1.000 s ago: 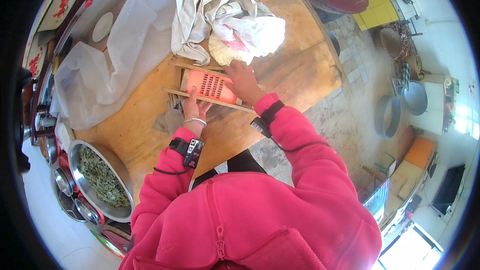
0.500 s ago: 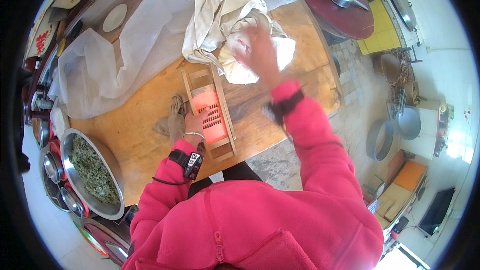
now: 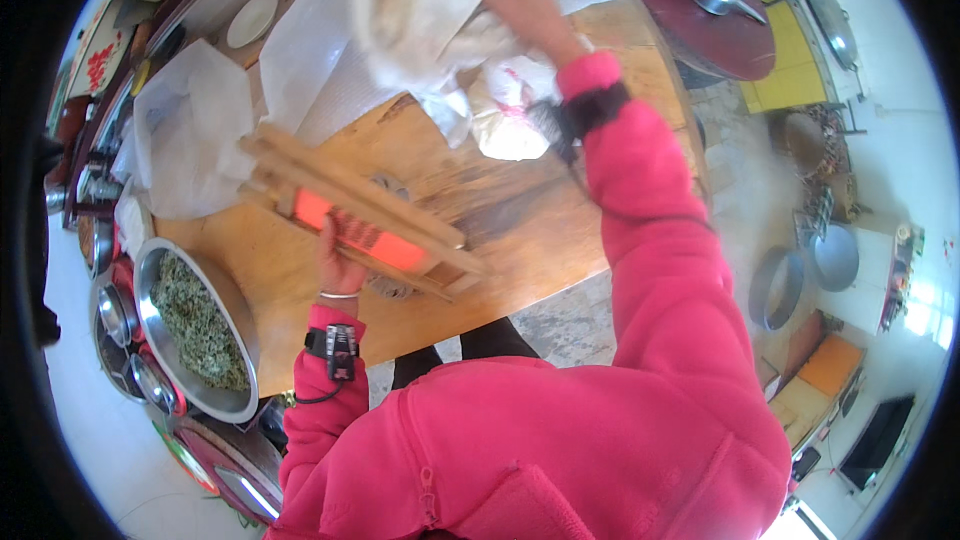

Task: The person washes a perforated metal steamer tray at the sink, then wipes it dry with a cloth. They move around the kitchen, handling a cloth and a bowl of green leafy material, and repeatedly mix the contents of the bowl by hand.

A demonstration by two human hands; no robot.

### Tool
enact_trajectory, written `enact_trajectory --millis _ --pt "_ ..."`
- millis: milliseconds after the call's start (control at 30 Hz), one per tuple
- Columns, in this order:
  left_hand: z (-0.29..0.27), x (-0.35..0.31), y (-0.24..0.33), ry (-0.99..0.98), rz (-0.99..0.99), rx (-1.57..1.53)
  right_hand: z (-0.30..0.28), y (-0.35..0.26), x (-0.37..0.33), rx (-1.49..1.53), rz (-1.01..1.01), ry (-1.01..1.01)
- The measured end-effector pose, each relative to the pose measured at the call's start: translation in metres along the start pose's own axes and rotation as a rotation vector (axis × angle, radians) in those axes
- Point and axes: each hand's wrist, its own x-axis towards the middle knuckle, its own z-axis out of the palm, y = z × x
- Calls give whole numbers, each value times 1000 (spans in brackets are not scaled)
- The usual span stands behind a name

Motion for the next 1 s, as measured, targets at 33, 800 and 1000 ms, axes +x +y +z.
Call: enact_trajectory --millis 33,800,1000 --pt "1 2 5 -90 31 -61 17 -16 -22 -14 33 -10" --pt "-99 -209 119 -50 379 -17 60 89 -134 -788 258 -44" --pt "-132 -478 192 397 1040 150 2 63 -150 -218 534 66"
